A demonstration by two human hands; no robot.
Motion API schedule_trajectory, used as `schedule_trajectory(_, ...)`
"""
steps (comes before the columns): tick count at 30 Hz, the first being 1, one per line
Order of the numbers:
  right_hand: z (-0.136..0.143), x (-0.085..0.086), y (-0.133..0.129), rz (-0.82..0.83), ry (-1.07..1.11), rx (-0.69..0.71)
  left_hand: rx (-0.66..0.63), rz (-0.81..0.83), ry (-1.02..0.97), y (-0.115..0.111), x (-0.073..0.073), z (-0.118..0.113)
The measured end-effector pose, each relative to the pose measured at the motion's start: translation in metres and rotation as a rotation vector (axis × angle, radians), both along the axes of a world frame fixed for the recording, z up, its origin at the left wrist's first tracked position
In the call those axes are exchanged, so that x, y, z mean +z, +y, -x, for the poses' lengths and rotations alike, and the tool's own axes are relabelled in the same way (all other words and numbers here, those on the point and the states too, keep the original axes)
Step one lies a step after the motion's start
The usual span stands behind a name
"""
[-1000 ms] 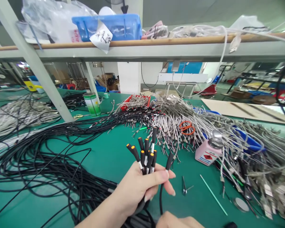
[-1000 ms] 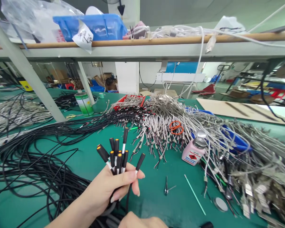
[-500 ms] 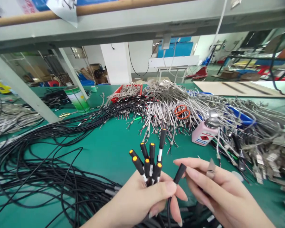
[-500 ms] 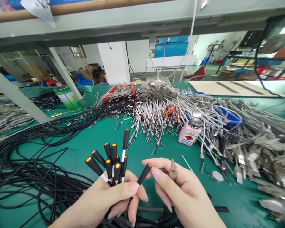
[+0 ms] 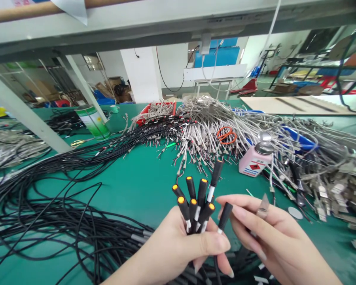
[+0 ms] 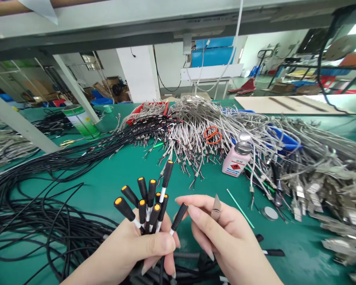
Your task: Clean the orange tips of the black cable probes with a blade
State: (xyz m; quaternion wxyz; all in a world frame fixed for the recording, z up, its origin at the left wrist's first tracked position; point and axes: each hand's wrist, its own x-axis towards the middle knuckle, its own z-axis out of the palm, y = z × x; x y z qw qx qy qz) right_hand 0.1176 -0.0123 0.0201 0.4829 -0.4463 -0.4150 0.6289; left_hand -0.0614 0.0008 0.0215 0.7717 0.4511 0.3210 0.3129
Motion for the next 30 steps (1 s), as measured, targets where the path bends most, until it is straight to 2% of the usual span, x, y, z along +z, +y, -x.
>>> schedule_trajectory(5, 0.001, -0.002, 0.0, -0.027, 0.028, -0.014, -0.003, 0.011, -0.009, 0.001, 0.002, -0.002)
schedule_trajectory(10, 0.008, 0.009, -0.006, 0.078, 0.036, -0.121, -0.008, 0.021, 0.033, 0.0, 0.005, -0.004)
schedule_trajectory(15, 0.008, 0.014, -0.01, 0.08, 0.026, -0.091, -0.007, 0.066, 0.044, -0.002, 0.003, -0.006)
schedule_trajectory(20, 0.014, 0.015, -0.015, 0.204, 0.157, -0.084, -0.04, 0.031, 0.054, -0.002, -0.003, -0.006)
schedule_trajectory(23, 0.011, 0.01, -0.013, 0.141, 0.167, -0.083, -0.077, -0.019, 0.028, -0.001, -0.004, -0.006)
schedule_trajectory(26, -0.007, 0.003, -0.004, 0.032, -0.009, -0.096, -0.032, -0.098, 0.041, 0.0, -0.002, -0.006)
schedule_trajectory(28, -0.022, -0.001, 0.005, -0.083, -0.288, -0.15, 0.035, -0.119, 0.074, 0.0, -0.002, -0.005)
schedule_trajectory(30, -0.036, -0.002, 0.014, -0.283, -0.663, -0.304, 0.084, -0.106, 0.089, 0.001, -0.003, -0.005)
